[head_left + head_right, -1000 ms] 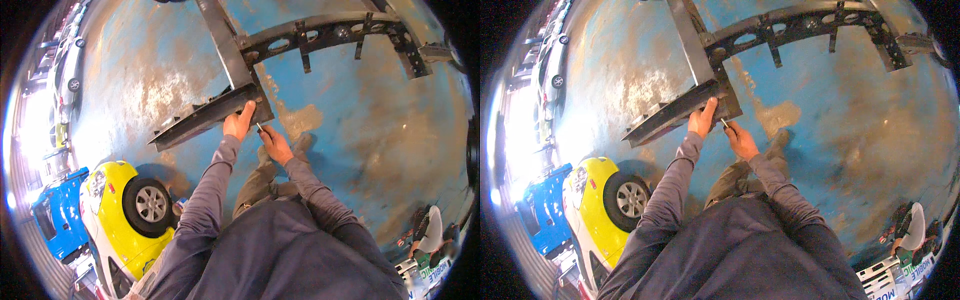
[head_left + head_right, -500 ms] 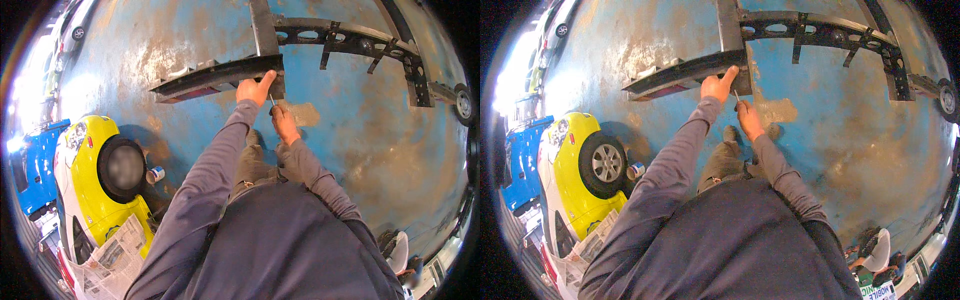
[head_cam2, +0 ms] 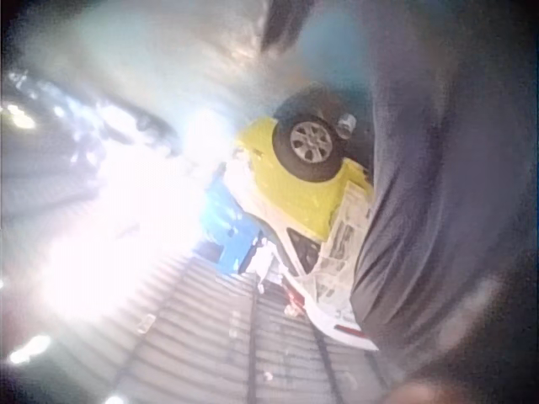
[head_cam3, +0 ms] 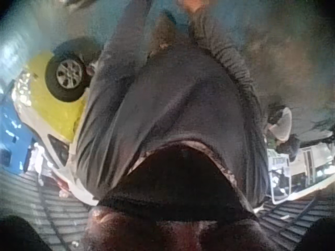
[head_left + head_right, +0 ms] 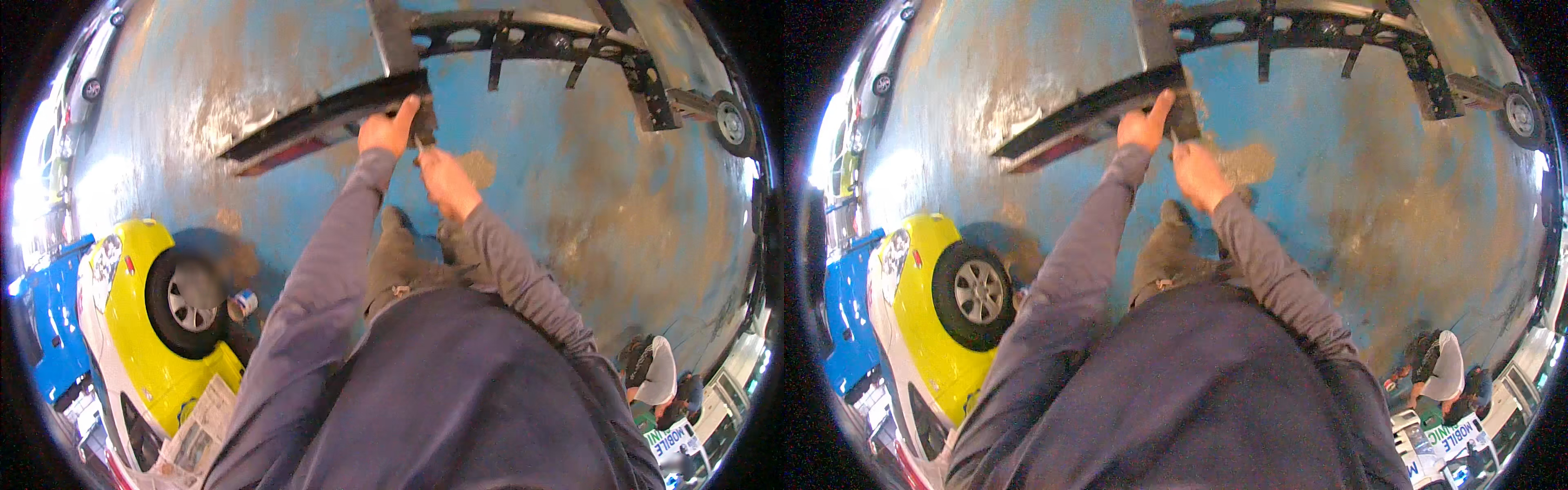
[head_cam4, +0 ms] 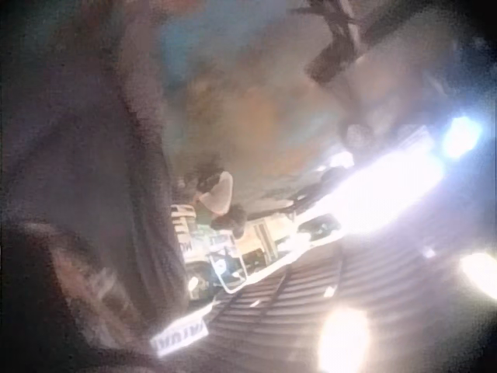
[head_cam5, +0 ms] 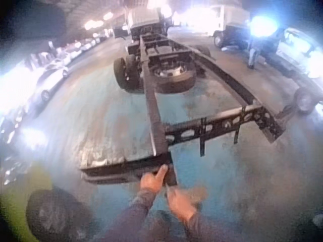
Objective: The person uses a wrench to tighten bolts on a metal vehicle frame in a workshop. They move around the frame, adjusting and securing multiple fasteners on different sections while other vehicles are visible in the background.
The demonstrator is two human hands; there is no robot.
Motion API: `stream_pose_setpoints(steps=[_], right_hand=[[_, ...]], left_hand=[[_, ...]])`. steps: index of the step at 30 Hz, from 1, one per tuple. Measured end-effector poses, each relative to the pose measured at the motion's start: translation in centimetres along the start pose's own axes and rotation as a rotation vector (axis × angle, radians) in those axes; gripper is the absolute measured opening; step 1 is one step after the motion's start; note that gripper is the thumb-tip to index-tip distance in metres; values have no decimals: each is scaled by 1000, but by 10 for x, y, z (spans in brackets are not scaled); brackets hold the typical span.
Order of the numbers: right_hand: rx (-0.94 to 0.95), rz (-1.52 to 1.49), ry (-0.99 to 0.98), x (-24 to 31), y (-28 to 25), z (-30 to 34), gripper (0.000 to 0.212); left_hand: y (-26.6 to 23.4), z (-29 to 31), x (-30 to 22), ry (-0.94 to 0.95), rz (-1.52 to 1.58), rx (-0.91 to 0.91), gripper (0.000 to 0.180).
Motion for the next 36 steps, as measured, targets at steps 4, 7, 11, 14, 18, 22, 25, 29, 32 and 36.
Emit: stream_pose_setpoints(steps=[4, 7, 11, 14, 18, 22, 25, 29, 32, 36], right_hand=[[91, -163, 77, -2, -1, -2, 34], [38, -166, -10, -3, -1, 0, 33], [-124, 14, -205, -29, -10, -14, 31], [-72, -104, -208, -52, -15, -35, 30], [52, -234, -205, -53, -23, -61, 29], [132, -316, -281, -61, -10, -85, 30], [145, -411, -309, -70, -8, -91, 29], [146, -426, -304, -69, -20, -104, 25], [132, -396, -415, -67, -25, -117, 21], [151, -456, -487, -68, -35, -131, 19]], left_hand=[[-7, 3, -8, -85, -21, 102, 96], [-3, -3, -2, -68, -30, 30, 92], [5, -7, 3, -181, 87, 56, 86], [11, -9, 15, -137, 151, -13, 76], [19, -2, 1, -52, 403, -42, 56], [16, -5, 32, -135, 409, -89, 46], [18, 0, 22, -90, 325, -108, 51], [19, 4, 14, 13, 267, -42, 51], [10, 8, 27, -81, 367, -5, 55], [4, 6, 38, 0, 194, -18, 49]])
Point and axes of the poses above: each hand's wrist, its own z-axis away from the middle knuckle, its own y-axis out of the palm, x = y × z, the point moved 1 cm from there along -z, towards the middle knuckle, and after that the axes turned 5 degrees about x, right-handed, at the moved point
